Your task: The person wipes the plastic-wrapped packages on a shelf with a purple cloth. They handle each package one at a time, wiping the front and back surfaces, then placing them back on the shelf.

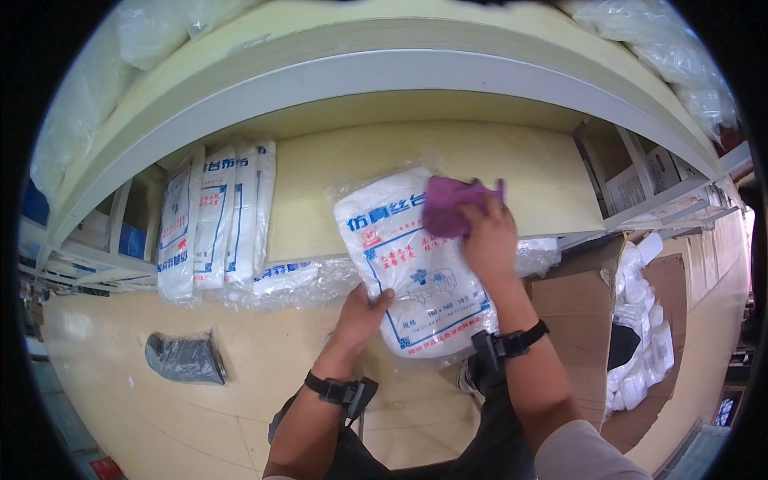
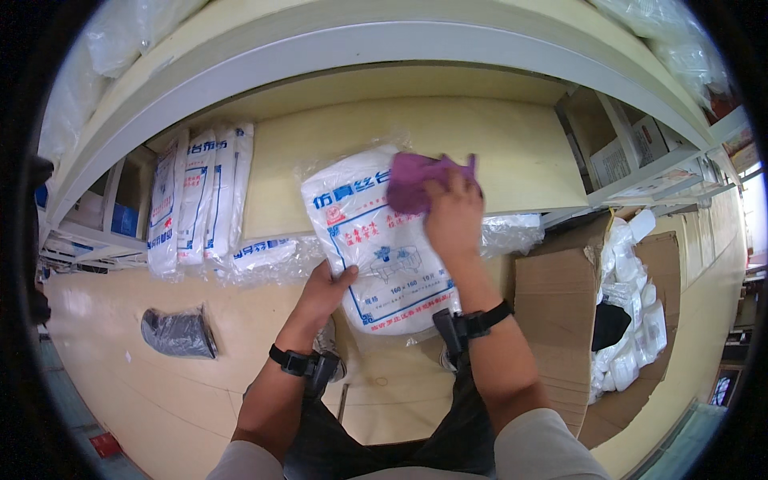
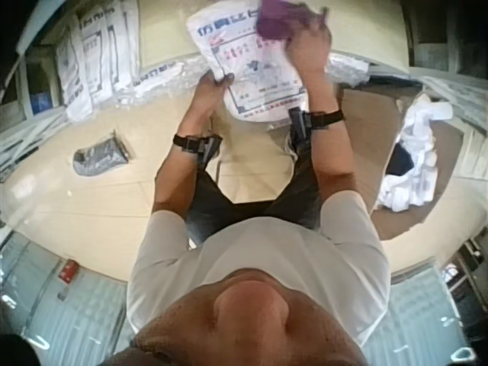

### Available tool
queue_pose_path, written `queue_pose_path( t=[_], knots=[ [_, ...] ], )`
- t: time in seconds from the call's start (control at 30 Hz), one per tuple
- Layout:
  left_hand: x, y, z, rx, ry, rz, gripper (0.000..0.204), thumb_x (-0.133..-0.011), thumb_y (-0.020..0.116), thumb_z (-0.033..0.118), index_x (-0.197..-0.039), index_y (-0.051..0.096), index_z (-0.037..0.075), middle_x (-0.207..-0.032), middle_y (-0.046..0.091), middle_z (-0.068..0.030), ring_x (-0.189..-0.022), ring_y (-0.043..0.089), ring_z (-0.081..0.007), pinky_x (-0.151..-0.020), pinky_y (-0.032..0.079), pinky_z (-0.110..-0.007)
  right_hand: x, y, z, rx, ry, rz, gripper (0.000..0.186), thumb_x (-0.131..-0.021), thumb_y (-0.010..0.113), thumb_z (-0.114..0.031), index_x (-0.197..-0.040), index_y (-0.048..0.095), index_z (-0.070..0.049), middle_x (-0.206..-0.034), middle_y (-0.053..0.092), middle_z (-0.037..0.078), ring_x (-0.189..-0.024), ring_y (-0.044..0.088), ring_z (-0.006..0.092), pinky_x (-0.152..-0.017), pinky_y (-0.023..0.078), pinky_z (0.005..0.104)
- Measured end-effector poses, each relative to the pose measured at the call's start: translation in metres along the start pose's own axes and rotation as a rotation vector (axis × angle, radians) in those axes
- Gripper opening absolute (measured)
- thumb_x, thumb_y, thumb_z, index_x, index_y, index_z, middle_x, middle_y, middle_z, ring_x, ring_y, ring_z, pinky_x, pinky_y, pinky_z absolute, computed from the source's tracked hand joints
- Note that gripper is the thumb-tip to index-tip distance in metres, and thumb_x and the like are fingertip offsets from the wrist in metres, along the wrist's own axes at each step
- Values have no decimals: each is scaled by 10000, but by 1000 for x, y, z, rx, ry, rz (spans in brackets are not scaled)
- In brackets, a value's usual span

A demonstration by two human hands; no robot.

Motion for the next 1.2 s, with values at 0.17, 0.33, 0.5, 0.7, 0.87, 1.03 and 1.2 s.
queue_pose_path(
  t=[0.17,0.33,0.5,0.7,0.87,1.03,1.2],
  knots=[
    [3,-1,2,80,7,9,365,-1010,654,165,-1306,584,-37,-1230,686,-124,-1110,625,-183,-968,493,-339,-3,-34,22,-245,202,132,500,-747,675,40,-1213,695,-138,-1296,603,212,-1176,585,443,-987,505,494],
    [-7,7,7,105,117,92,362,-1019,630,148,-1325,569,-34,-1290,654,-135,-1151,609,-187,-985,477,-332,16,-11,-90,-303,-309,60,520,-735,675,-32,-1232,718,-183,-1361,548,150,-1275,513,418,-1085,434,515],
    [-3,-4,-13,-62,162,183,315,-1045,573,212,-1255,613,-19,-1141,707,-146,-1051,641,-183,-898,495,-355,25,27,-105,-115,-322,-57,364,-836,594,-157,-1146,757,-256,-1357,571,124,-1253,510,416,-1074,412,548],
    [-2,-12,-25,164,-75,154,326,-1056,563,165,-1331,577,-10,-1189,689,-110,-1036,641,-180,-918,511,-327,-9,13,68,200,290,-93,325,-801,672,-142,-1090,778,-246,-1320,592,130,-1074,584,408,-931,498,509],
    [-3,-9,-14,179,-20,79,323,-1058,557,153,-1336,575,-11,-1198,683,-98,-1041,632,-165,-929,504,-321,-15,-39,33,-224,178,232,569,-758,615,41,-1278,696,-175,-1309,599,152,-1127,587,458,-1007,495,474],
    [-4,1,-20,19,80,47,309,-1055,547,174,-1300,598,-7,-1140,703,-97,-1033,627,-172,-922,482,-332,23,1,-129,-298,-389,-57,453,-807,590,-24,-1181,760,-216,-1320,588,153,-1251,545,396,-1115,417,484],
    [-1,-1,-9,176,19,32,284,-1052,549,157,-1272,618,-8,-1122,702,-75,-999,609,-143,-912,478,-312,1,28,-32,9,-88,-66,386,-822,621,-116,-1146,761,-273,-1343,568,134,-1154,546,426,-998,451,565]
  ],
)
Point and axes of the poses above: each hand's wrist, its own x-axis away from the middle knuckle, its own y-axis out of the palm, z = x × y, the point moved 9 cm from there along -x, towards the middle knuckle
